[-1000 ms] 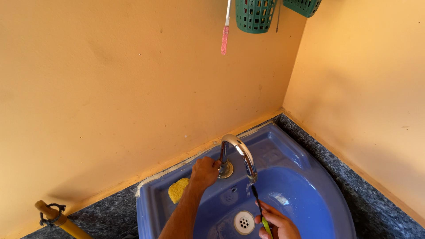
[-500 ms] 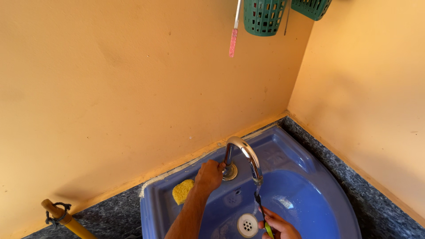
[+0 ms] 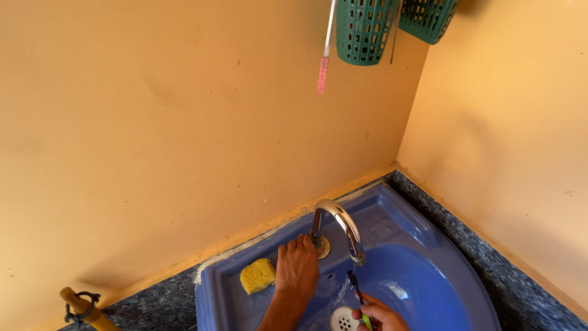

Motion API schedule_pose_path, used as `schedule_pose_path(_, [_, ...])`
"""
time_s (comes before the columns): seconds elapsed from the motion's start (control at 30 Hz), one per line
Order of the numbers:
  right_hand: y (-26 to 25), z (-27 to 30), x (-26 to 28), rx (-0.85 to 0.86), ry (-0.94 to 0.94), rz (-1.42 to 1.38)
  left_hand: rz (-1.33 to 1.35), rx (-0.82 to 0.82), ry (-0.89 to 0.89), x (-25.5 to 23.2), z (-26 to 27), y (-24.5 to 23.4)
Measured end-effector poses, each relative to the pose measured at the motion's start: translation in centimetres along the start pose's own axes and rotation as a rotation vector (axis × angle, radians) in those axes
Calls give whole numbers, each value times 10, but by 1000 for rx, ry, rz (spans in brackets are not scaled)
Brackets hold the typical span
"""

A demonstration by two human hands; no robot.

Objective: The person scrubs a blue sink using a toothbrush and a sponge. They clean the faucet, the sink basin, and the edges of the sink.

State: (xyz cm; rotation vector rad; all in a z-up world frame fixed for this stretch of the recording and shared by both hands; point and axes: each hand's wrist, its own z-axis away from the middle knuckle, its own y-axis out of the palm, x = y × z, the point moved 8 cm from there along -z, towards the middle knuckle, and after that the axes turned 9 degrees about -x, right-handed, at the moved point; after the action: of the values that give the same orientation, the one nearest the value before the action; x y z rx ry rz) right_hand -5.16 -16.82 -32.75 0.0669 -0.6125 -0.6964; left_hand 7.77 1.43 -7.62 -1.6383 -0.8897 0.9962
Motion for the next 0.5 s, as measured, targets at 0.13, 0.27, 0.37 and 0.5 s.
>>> schedule_pose_path(0.13, [30,30,23,-10,-60,-61,418,-95,-167,2,10,-22])
schedule_pose_path(0.27, [48,78,55,-128,-232,172,545,-362,40,-13,4,-59])
schedule_pose_path(0.37, [61,90,84,-153,-412,318,798,-533,175,-11,-1,-94])
schedule_pose_path(0.5, [56,84,106,-279,-498,600,1264,-470,-48,7,-36,-104])
